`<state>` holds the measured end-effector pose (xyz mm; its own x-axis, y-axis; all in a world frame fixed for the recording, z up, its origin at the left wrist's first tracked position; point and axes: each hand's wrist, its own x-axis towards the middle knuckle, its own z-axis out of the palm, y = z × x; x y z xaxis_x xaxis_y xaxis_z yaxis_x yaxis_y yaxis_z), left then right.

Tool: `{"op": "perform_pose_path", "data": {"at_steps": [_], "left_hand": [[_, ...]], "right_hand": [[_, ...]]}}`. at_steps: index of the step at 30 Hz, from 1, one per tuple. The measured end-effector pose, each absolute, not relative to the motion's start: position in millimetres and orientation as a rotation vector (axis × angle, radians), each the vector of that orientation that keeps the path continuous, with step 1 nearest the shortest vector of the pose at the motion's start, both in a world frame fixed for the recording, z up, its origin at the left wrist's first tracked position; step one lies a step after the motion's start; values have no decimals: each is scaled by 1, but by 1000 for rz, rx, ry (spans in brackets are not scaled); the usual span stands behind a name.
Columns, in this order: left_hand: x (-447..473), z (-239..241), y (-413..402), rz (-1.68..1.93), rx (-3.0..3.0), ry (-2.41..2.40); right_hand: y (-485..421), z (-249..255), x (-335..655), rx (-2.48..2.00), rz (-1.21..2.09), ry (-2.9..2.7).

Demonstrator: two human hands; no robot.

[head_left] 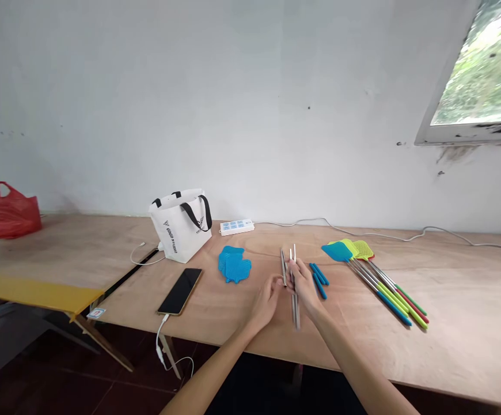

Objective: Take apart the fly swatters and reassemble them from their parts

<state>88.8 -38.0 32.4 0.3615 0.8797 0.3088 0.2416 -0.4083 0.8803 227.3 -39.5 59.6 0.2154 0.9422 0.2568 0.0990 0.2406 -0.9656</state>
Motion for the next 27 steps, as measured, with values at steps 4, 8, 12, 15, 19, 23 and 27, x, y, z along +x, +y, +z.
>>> {"op": "perform_pose_path", "data": {"at_steps": [4, 8, 12, 15, 19, 23, 27], "left_hand": [[80, 22, -27, 1046, 1976, 1126], [65, 8, -20, 741, 2346, 1198], [67, 2, -9, 655, 2542, 1171], [77, 4, 4, 661, 2581, 1171], [93, 8, 19, 647, 2620, 1146], [111, 11, 29, 618, 2675, 1079], [128, 11, 37, 613, 2722, 1038]], "right_hand": [[7, 54, 217, -1203, 700, -1269], [0, 26, 226, -1311, 496, -1522], [-32, 0, 258, -1497, -75, -1956], [-47, -9, 293, -1639, -307, -2057], [-46, -14, 330, -1854, -290, -2023], [-29, -12, 346, -1885, -145, -2055], [-5, -10, 350, -1745, -99, -2150]]}}
